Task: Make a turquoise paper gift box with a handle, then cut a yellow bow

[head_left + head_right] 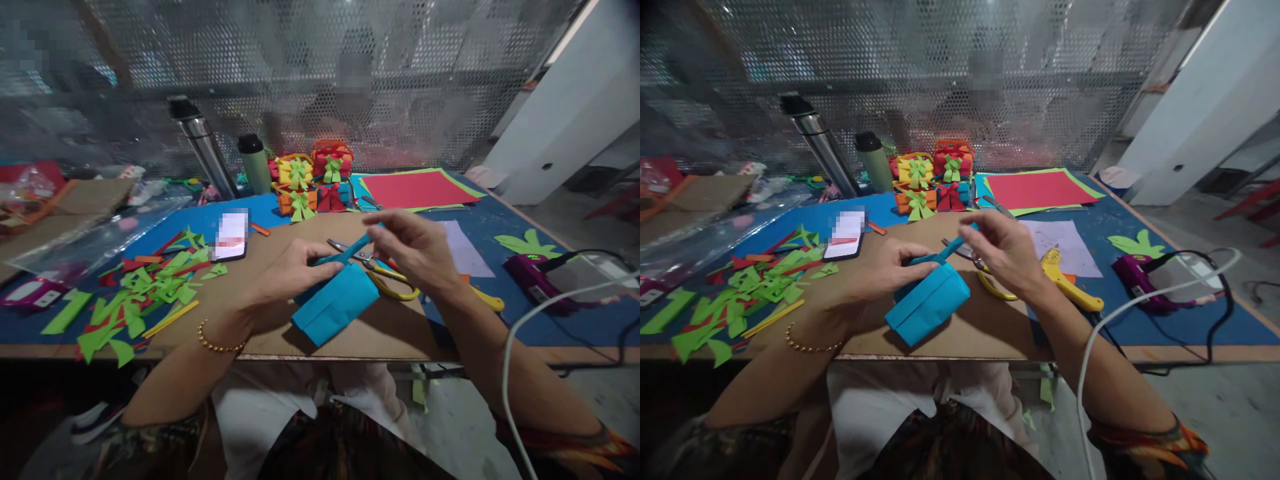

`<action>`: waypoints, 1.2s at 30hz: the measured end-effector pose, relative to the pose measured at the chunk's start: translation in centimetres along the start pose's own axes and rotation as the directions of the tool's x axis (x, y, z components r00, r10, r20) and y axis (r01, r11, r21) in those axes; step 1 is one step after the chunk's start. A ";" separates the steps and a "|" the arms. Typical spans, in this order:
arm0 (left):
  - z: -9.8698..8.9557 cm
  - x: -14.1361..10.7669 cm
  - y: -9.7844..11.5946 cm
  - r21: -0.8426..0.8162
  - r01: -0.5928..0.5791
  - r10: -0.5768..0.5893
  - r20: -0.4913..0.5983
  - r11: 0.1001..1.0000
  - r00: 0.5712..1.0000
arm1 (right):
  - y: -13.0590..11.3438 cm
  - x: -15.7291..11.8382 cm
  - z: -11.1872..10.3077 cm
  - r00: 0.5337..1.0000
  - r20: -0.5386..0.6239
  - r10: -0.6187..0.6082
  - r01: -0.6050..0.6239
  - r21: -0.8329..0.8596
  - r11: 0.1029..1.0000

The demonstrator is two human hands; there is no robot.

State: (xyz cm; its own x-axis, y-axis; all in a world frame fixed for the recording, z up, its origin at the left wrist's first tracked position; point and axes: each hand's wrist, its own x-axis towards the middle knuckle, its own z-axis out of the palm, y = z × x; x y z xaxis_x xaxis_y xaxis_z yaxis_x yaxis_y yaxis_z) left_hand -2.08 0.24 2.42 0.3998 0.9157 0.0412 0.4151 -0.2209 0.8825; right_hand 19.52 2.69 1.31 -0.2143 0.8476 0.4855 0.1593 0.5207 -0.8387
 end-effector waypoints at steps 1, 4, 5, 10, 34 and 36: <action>-0.1 0.0 -0.1 0.017 0.008 -0.007 -0.002 1.000 1.000 | -0.3 -0.1 -0.7 0.994 -0.095 -0.053 0.046 -0.068 0.997; -0.4 0.1 -0.4 0.061 0.017 -0.015 -0.027 0.998 1.000 | -1.2 -0.9 -3.9 0.926 -0.284 -0.249 0.121 -0.401 0.908; -0.5 0.2 -0.6 0.058 0.021 -0.017 -0.054 0.998 0.998 | -1.4 -1.3 -5.2 0.916 -0.278 -0.288 0.108 -0.522 0.846; -0.8 0.5 -1.6 0.029 0.024 -0.023 -0.026 0.999 0.999 | -0.4 -4.8 -10.3 0.994 -0.101 -0.037 -0.077 -0.907 0.413; 0.7 0.1 -1.8 -0.155 0.012 -0.034 -0.140 0.988 0.990 | 0.5 -9.1 -10.2 0.997 0.061 -0.036 0.065 -0.570 0.819; 0.8 0.2 -1.9 -0.138 0.027 -0.049 -0.158 0.990 0.986 | 0.3 -9.6 -9.2 0.995 0.060 -0.074 0.093 -0.454 0.886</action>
State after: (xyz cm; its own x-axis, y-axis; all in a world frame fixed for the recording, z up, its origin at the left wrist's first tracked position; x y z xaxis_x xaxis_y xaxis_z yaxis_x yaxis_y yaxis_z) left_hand -2.15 0.63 0.38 0.2451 0.9669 0.0714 0.3087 -0.1476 0.9396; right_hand 30.51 -4.32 -1.34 -0.2829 0.7992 0.5303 0.5584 0.5868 -0.5864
